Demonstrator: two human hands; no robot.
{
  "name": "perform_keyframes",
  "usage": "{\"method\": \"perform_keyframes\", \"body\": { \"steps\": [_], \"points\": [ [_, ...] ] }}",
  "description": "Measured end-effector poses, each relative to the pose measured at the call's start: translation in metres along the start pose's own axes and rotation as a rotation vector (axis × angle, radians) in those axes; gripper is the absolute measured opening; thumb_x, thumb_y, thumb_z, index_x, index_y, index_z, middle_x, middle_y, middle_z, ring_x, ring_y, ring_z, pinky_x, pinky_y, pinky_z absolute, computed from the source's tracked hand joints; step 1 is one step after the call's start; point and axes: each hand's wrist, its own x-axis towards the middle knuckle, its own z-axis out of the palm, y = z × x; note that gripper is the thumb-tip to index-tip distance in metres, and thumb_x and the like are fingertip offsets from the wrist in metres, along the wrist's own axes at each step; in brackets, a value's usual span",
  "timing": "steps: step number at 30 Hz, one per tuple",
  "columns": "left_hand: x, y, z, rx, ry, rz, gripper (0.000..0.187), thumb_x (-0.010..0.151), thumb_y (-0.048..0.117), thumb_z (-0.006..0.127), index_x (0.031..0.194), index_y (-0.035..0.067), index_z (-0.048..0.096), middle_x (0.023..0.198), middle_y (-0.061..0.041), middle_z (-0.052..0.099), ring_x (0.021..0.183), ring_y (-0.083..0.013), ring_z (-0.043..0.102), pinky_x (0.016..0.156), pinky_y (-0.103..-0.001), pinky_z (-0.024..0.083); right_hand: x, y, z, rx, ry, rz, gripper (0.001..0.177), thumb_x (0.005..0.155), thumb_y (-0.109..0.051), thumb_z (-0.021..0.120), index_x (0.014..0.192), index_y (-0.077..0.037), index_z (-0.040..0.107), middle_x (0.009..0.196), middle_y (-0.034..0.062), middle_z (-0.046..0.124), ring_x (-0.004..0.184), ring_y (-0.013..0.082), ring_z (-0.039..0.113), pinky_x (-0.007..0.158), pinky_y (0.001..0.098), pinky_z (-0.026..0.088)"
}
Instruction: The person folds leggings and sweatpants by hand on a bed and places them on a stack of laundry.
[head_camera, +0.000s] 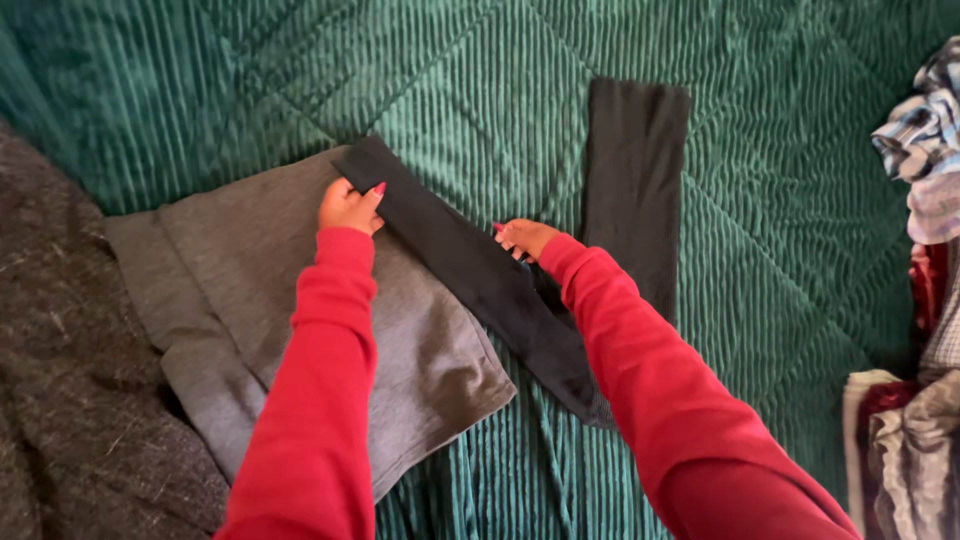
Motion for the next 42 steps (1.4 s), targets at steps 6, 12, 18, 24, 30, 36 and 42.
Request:
{"method": "perform_keyframes", "body": {
  "steps": [6,12,18,24,30,36,42],
  "points": [
    [0.041,-0.018,-0.018,0.303,0.137,-0.101,0.026,0.093,0.004,0.078,0.112,0.008,0.061,0.088,-0.003,0.062,0.076,-0.0187,0.06,0.057,-0.038,0.051,-0.031,0.002,0.031,-0.149,0.0,-0.312,0.049,0.087,-0.05,0.078,0.108,-0.007,0.067,0.085,-0.0012,0.056,0.078,0.0085,0.049,0.068,0.0282,0.042],
    [0.035,0.003,-0.015,-0.232,-0.031,-0.069,0.028,0.089,-0.004,0.07,0.112,0.011,0.063,0.102,-0.004,0.072,0.092,-0.0225,0.072,0.078,-0.045,0.062,-0.035,-0.015,0.032,0.221,-0.03,-0.314,0.043,0.093,-0.05,0.062,0.108,-0.01,0.066,0.125,-0.0131,0.067,0.087,0.0082,0.048,0.077,0.026,0.043],
    [0.044,-0.01,-0.033,-0.283,-0.134,-0.047,0.036,0.094,-0.008,0.066,0.125,0.011,0.061,0.115,-0.008,0.07,0.102,-0.0246,0.069,0.087,-0.047,0.061,-0.097,-0.034,-0.001,0.248,-0.096,-0.225,0.026,0.096,-0.034,0.056,0.115,-0.018,0.066,0.11,-0.0045,0.07,0.101,0.0108,0.063,0.09,0.0311,0.052],
    [0.067,-0.011,-0.05,0.411,-0.005,-0.027,0.049,0.084,0.0,0.074,0.126,0.016,0.052,0.11,-0.007,0.066,0.088,-0.021,0.067,0.067,-0.044,0.057,-0.216,-0.054,0.008,-0.803,0.299,-0.434,0.018,0.095,-0.035,0.066,0.097,-0.018,0.071,0.096,0.0025,0.065,0.099,0.0251,0.064,0.09,0.0452,0.048],
    [0.099,-0.001,-0.049,0.951,0.015,0.482,0.033,0.082,0.009,0.089,0.108,0.005,0.068,0.102,-0.01,0.074,0.088,-0.0191,0.072,0.078,-0.035,0.058,-0.258,-0.06,0.03,-1.104,0.595,-0.591,0.021,0.081,-0.036,0.075,0.087,-0.016,0.071,0.095,0.0008,0.067,0.106,0.027,0.061,0.108,0.0622,0.029],
    [0.111,-0.002,-0.059,1.16,0.077,0.472,0.047,0.074,0.027,0.097,0.104,0.004,0.069,0.101,-0.013,0.073,0.09,-0.0225,0.07,0.082,-0.037,0.057,-0.273,-0.029,0.063,-0.87,0.965,-0.629,0.025,0.092,-0.026,0.071,0.111,-0.01,0.068,0.13,0.0094,0.064,0.14,0.0266,0.05,0.121,0.0592,0.026],
    [0.109,0.01,-0.059,1.371,-0.044,0.366,0.071,0.068,0.045,0.099,0.111,-0.001,0.065,0.107,-0.017,0.07,0.096,-0.031,0.069,0.085,-0.043,0.056,-0.279,0.02,0.107,-0.793,1.073,-0.314,0.054,0.093,-0.024,0.064,0.143,-0.004,0.055,0.158,0.0169,0.045,0.15,0.0347,0.037,0.123,0.0626,0.016]
  ]
}}
